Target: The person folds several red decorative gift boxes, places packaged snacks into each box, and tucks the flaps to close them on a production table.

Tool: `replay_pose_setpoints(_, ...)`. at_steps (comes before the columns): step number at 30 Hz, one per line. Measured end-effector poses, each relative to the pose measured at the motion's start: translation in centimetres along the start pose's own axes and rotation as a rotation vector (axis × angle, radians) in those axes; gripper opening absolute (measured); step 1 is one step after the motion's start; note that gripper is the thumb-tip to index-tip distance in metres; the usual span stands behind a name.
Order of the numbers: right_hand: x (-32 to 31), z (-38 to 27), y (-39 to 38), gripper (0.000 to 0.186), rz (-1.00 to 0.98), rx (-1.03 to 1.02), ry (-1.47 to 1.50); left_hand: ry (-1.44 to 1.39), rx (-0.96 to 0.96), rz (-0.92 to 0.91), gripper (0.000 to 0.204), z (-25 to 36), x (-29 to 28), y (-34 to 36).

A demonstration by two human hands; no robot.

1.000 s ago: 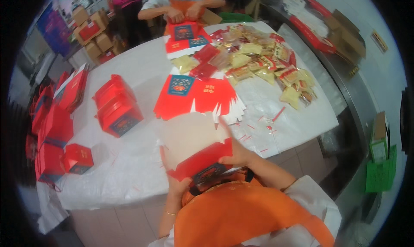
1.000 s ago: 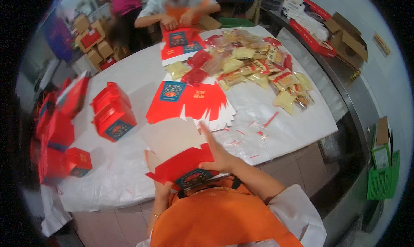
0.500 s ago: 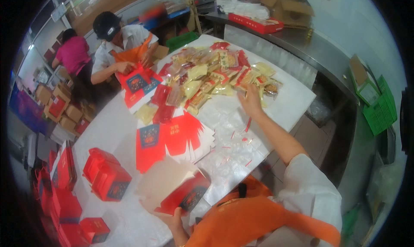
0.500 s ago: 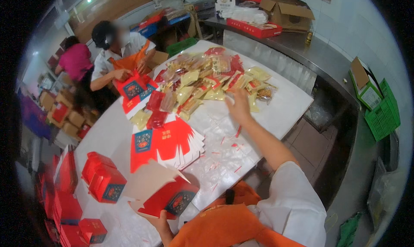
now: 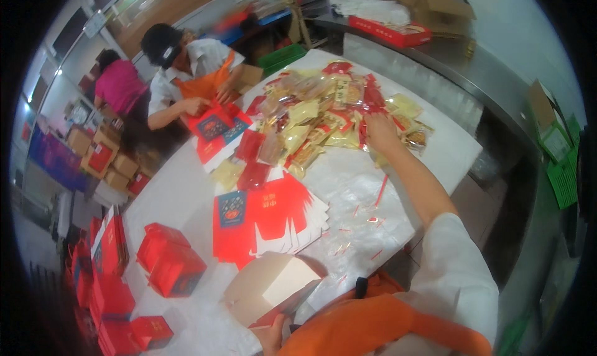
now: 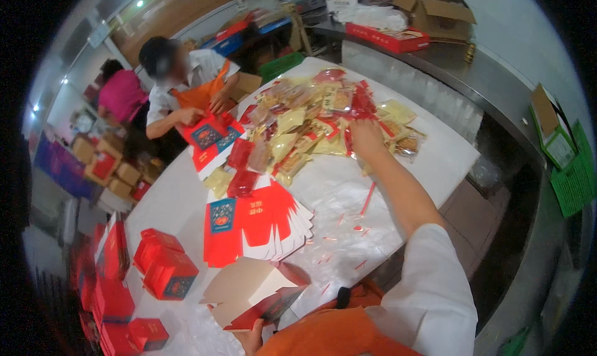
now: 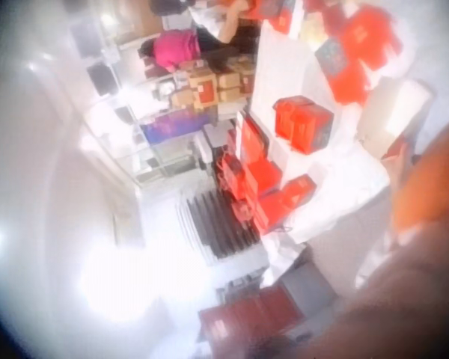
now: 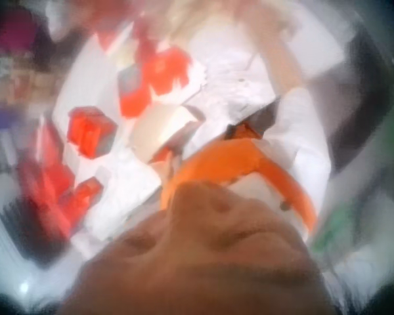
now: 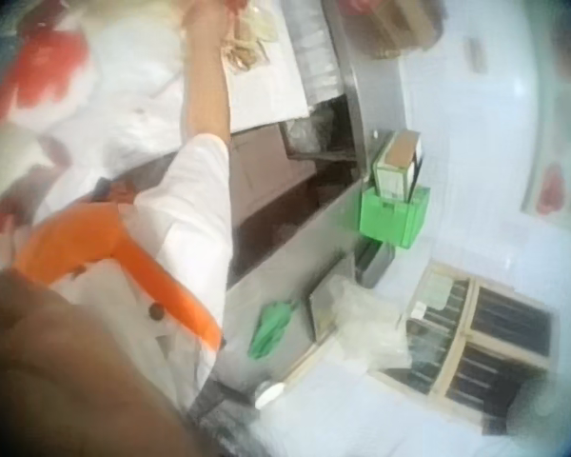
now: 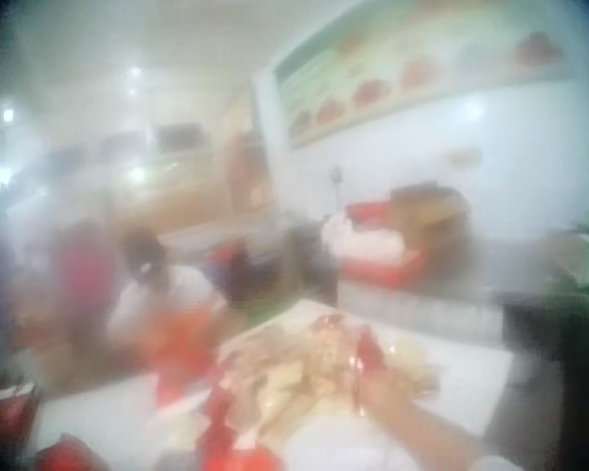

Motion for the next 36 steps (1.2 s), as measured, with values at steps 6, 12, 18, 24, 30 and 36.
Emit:
replay_pose_setpoints(6, -0.9, -6.5, -3.5, 0.054, -0.280, -0.233, 0.688, -0.030, -0.057, -0.001, 0.123, 0.0, 0.2, -0.7)
replay_pose_setpoints(12, -0.7, -20.8, 0.1, 0.060, -0.475, -0.322, 1.257, -0.148, 0.007, 0.020, 0.123, -1.3, 0.6, -0.5)
replay_pose_setpoints(18, 8.1, -31.5, 8.5, 0.082, -0.581, -0.427, 0.874, -0.100, -0.027, -0.054, 0.118, -0.1, 1.1, -0.8)
replay_pose_setpoints(24, 7.3, -37.8, 7.8, 0.088, -0.817, -0.635, 0.455, -0.112, 0.098, -0.052, 0.110, 0.3, 1.2, 0.6)
replay_pose_setpoints(30, 6.4, -37.1, 7.4, 0.091, -0.842, -0.516, 0.504, -0.104, 0.398, -0.050, 0.103, 2.5, 1.6, 2.4)
replay_pose_setpoints(36, 3.8, -36.6, 4.9, 0.084, -0.549, -0.619, 0.518, 0.017, 0.584, -0.117, 0.097, 2.8, 2.1, 2.0)
Point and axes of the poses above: each hand's wrist, its own y-axis towards the middle knuckle, its own x-axis out of the palm, z = x × y, the point moved 5 cm from there along y, towards the middle knuckle, and after that the axes turned 5 degrees about -x, right-handed, at the moved point
